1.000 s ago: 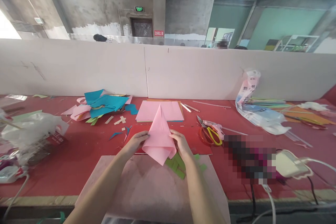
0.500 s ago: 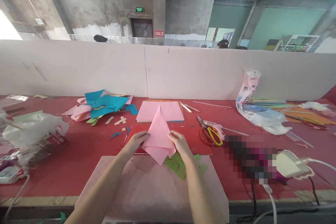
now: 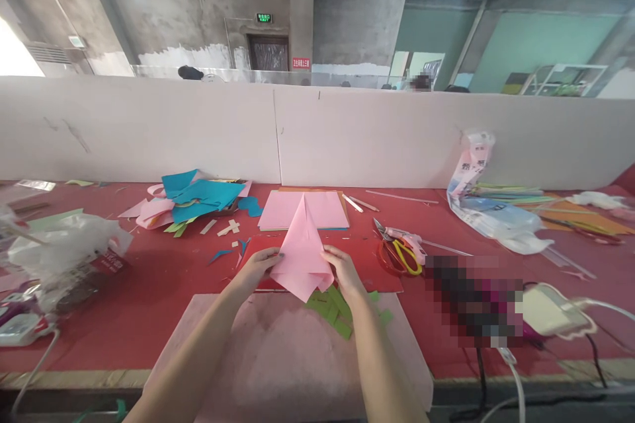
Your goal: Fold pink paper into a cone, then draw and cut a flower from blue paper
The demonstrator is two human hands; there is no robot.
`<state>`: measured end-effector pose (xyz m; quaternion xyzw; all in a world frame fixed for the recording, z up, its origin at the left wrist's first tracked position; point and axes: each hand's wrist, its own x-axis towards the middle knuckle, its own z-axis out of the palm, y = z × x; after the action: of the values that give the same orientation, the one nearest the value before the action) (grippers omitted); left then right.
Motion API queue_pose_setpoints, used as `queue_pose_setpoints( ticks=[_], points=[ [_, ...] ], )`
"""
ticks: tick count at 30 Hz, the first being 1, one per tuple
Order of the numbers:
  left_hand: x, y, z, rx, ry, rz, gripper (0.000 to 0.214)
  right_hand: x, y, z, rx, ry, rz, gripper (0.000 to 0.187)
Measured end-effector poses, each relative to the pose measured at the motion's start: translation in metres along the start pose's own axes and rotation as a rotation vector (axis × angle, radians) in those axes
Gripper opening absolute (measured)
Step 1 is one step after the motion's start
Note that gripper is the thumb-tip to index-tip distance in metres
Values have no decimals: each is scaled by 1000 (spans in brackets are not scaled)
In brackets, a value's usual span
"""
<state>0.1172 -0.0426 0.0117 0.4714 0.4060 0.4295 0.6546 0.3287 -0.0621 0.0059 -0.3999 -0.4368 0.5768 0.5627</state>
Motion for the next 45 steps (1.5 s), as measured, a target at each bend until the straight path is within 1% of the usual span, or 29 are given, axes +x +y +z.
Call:
queue_pose_setpoints(
  ticks=[2,5,11,15,19,22,26,29,33,39,42,45],
  points=[
    [2,-2,-1,-50,3,-7,31,-1,-2,0,27,-8,18,25],
    [4,-5,-3,-114,-26,-19,28,-1,-4,0,42,12,45,25],
    [2,-4,-2,-162,-46,-23,25,0,-4,0,44,21,7,23],
    [2,-4,-2,-179,-44,-14,24,2,-1,-1,29,22,14,25],
    [4,-5,-2,-190,1,-19,27,3,1,-2,40,42,12,21],
    [3,-4,-2,-188,34,-19,29,2,1,-2,46,50,58,20],
    [4,-4,-1,-191,64,2,26,1,1,-3,19,65,107,23],
    [7,-6,0,-165,84,20,25,2,2,-2,-3,54,68,23],
    [10,-11,-2,-101,58,47,23,5,6,-3,-13,38,-14,23],
    [12,-13,-4,-67,62,57,23,8,12,-6,-59,28,-39,24],
    [11,-11,-3,-51,64,61,23,8,12,-6,-92,53,-51,26],
    [10,-9,-1,-60,78,54,24,7,11,-5,-99,82,-46,22]
  ],
)
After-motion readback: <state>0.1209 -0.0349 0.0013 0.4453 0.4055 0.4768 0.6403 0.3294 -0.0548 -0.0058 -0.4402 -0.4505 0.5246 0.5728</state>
